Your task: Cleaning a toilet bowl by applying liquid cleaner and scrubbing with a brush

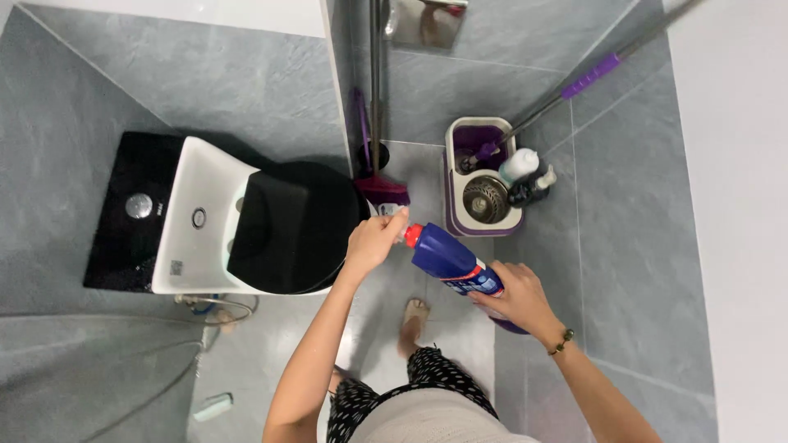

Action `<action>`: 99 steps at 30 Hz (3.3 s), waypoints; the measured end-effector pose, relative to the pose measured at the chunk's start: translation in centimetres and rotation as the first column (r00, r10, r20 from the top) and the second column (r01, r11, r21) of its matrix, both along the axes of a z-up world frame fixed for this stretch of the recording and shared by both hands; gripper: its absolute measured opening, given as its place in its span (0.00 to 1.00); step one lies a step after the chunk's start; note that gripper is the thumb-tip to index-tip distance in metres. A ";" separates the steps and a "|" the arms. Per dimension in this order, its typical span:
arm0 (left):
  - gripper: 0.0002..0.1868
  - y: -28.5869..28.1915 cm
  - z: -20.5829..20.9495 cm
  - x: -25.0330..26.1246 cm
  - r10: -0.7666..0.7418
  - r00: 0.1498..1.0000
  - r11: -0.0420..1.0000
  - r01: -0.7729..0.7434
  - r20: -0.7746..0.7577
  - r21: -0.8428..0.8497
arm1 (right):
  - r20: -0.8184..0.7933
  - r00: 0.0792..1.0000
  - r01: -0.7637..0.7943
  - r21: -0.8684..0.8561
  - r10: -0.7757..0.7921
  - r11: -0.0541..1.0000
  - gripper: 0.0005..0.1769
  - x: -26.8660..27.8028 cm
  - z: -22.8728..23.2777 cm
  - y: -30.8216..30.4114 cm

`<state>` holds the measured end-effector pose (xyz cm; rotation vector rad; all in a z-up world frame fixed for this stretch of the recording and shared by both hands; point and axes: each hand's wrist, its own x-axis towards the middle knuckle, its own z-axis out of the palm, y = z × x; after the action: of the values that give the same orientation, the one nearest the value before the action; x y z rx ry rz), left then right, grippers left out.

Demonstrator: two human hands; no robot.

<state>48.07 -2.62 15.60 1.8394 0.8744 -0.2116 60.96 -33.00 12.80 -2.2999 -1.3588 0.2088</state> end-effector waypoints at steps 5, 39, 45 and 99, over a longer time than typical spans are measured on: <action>0.43 0.3 -5.1 0.8 0.193 0.978 0.975 -0.200 -0.080 -0.100 | 0.138 0.981 -0.138 -0.001 0.137 0.990 0.31 5.4 -2.1 0.3; 0.36 -0.6 -23.8 -2.7 -0.304 -0.002 -0.457 0.878 -0.953 0.144 | -0.505 0.682 0.412 -0.333 -0.529 0.848 0.27 1.9 -7.5 -2.3; 0.35 4.4 -17.2 -8.8 -0.425 0.117 -0.400 0.866 -0.898 0.302 | -0.489 0.734 0.253 -0.448 -0.472 0.858 0.24 1.4 -6.0 2.1; 0.28 -6.2 -16.0 -27.0 0.701 0.683 0.444 -0.194 -0.205 0.875 | -0.246 0.866 -0.479 -0.658 0.436 0.581 0.42 -1.7 -17.5 42.6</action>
<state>21.05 -8.86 -0.40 2.2701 2.1857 0.0628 59.30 9.65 -4.67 -2.3811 -2.1049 1.1469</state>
